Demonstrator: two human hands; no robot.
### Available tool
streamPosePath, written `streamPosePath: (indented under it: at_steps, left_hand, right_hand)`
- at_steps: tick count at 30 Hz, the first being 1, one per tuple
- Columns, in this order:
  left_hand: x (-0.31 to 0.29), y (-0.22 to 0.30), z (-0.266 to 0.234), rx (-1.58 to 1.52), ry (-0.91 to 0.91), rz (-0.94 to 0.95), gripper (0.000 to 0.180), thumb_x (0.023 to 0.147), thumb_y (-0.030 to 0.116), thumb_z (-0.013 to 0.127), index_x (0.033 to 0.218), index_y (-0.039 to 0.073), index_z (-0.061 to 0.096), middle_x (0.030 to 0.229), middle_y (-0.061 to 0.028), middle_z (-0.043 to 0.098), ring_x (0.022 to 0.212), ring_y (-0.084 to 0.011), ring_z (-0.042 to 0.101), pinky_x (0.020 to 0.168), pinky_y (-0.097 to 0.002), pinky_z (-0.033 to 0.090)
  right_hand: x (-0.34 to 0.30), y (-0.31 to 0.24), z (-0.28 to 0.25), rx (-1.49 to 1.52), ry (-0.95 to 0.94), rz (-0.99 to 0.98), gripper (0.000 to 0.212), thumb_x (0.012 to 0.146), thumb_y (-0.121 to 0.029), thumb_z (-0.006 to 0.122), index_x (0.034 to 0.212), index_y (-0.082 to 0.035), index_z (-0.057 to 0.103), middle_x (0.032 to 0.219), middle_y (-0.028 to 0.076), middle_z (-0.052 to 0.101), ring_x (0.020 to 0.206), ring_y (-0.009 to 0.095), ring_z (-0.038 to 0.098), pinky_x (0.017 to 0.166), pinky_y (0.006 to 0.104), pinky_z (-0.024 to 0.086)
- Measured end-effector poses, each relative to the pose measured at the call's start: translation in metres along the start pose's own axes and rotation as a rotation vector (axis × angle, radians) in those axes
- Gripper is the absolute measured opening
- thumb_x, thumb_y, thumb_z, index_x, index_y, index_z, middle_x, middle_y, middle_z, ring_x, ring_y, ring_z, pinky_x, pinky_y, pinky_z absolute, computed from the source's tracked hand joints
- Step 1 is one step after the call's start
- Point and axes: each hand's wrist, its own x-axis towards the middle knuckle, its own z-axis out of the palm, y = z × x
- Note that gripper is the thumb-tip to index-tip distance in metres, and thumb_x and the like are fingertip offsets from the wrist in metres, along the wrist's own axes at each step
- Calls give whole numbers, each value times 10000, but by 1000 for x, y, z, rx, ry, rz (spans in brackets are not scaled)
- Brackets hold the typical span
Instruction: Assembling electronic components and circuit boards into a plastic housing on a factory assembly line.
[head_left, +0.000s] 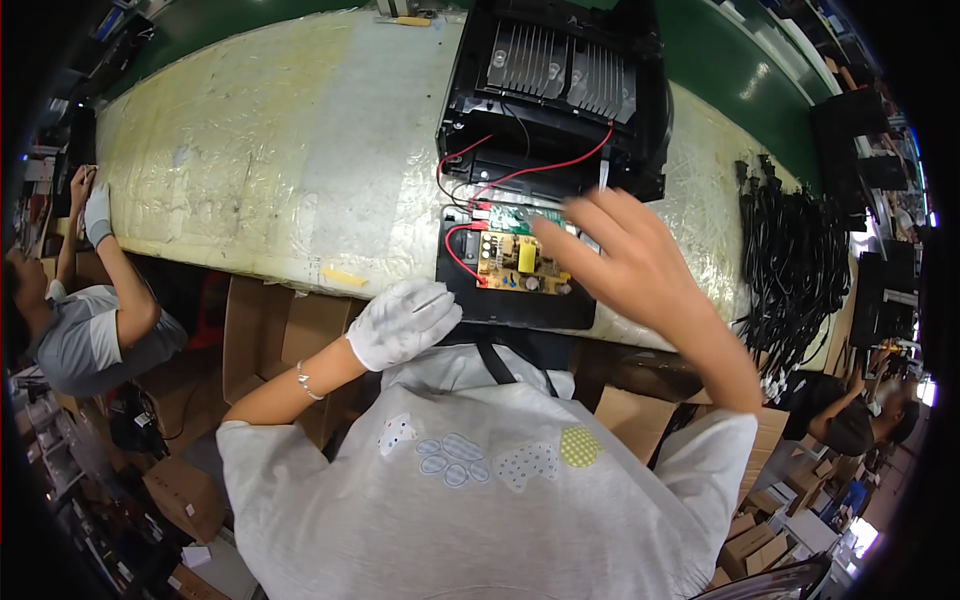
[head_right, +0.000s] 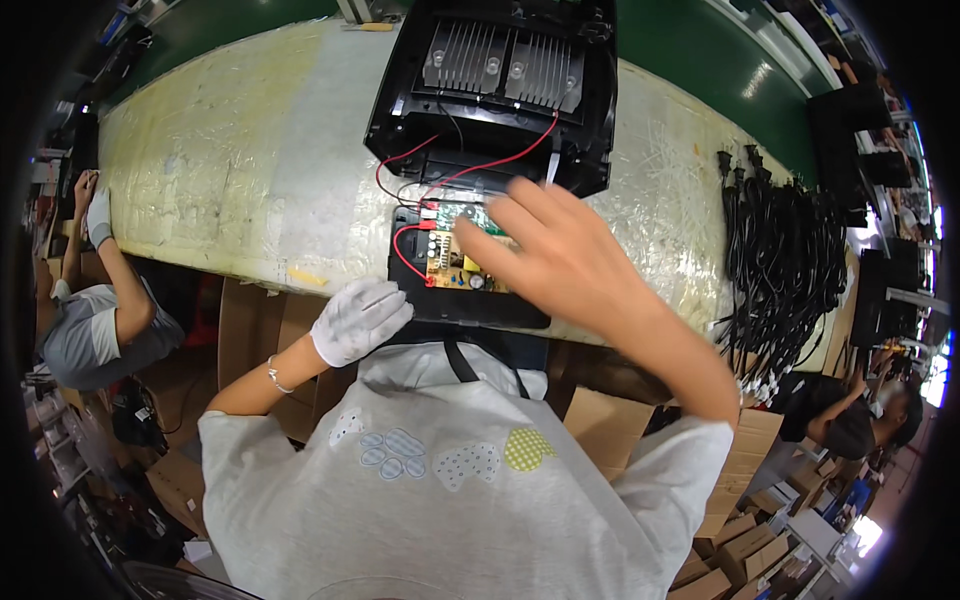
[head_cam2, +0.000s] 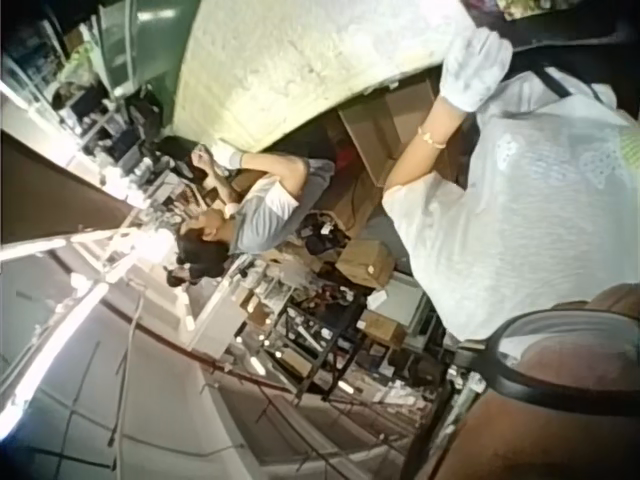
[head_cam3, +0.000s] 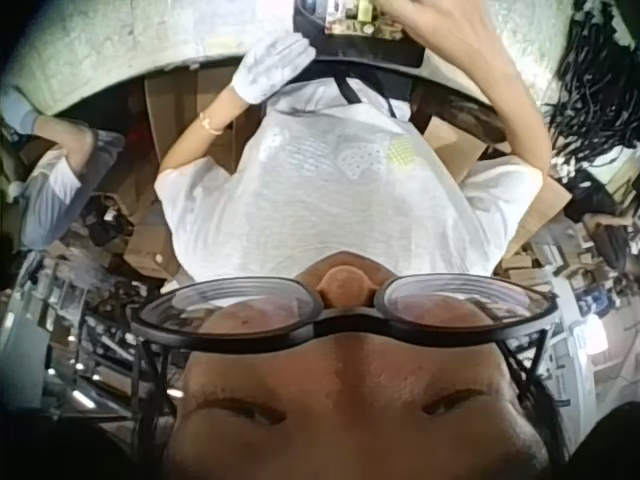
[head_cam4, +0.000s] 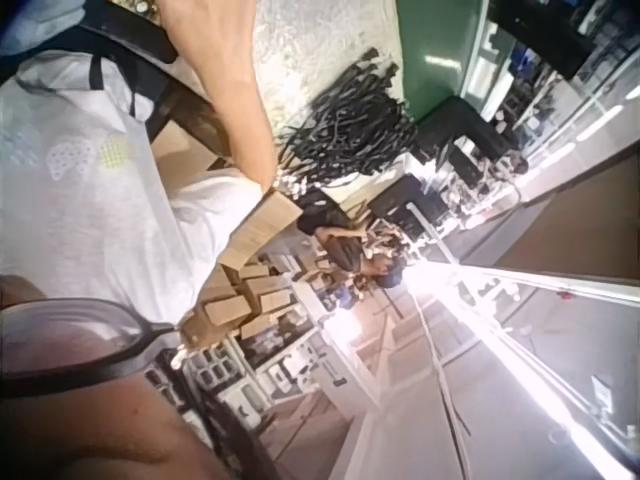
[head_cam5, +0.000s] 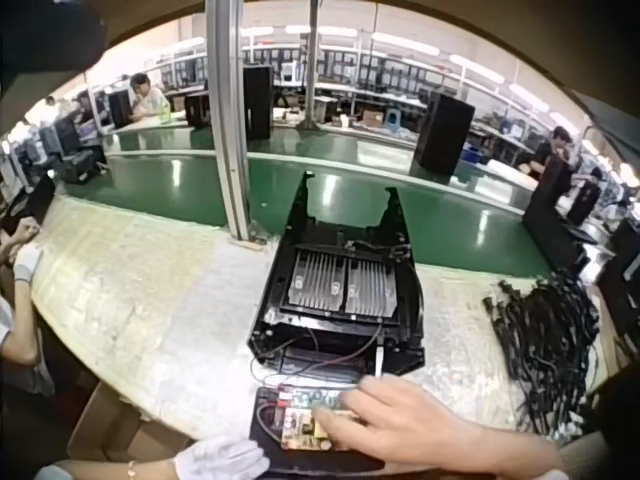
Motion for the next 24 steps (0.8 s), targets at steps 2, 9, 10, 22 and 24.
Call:
streamPosePath:
  at_steps: [2,9,10,22,24]
  left_hand:
    - [2,0,-3,-12,0,64,489,592,122,631,1065,-1,610,948,-103,591,938,-294,586,781,-373,506]
    - [23,23,-20,36,-77,173,355,654,171,661,964,0,627,809,-47,523,811,-217,550,697,-354,487]
    - [22,28,-21,163,-4,178,289,673,165,661,925,28,625,884,-74,555,852,-227,566,778,-410,515]
    - [49,11,-24,-204,260,88,360,646,141,741,975,59,622,1041,-117,590,970,-283,572,894,-475,499]
    - [59,8,-29,-243,269,-84,426,611,206,769,982,65,614,1099,-129,552,1005,-309,547,900,-470,478]
  right_hand:
    - [28,6,19,3,-52,-89,512,758,-52,646,1252,-170,578,749,70,559,699,241,579,605,357,472]
    - [73,22,81,-153,-381,-163,277,811,-147,617,1082,-101,582,649,55,585,636,236,617,520,347,474]
    - [75,21,79,-153,-381,-163,277,811,-147,617,1082,-101,582,649,55,585,636,236,617,520,347,474]
    - [69,26,48,-12,-206,-177,189,702,-96,717,834,-68,585,704,42,586,779,242,551,676,364,468]
    - [76,30,29,195,-302,-175,157,728,-78,685,846,-39,589,753,78,611,808,271,549,720,379,470]
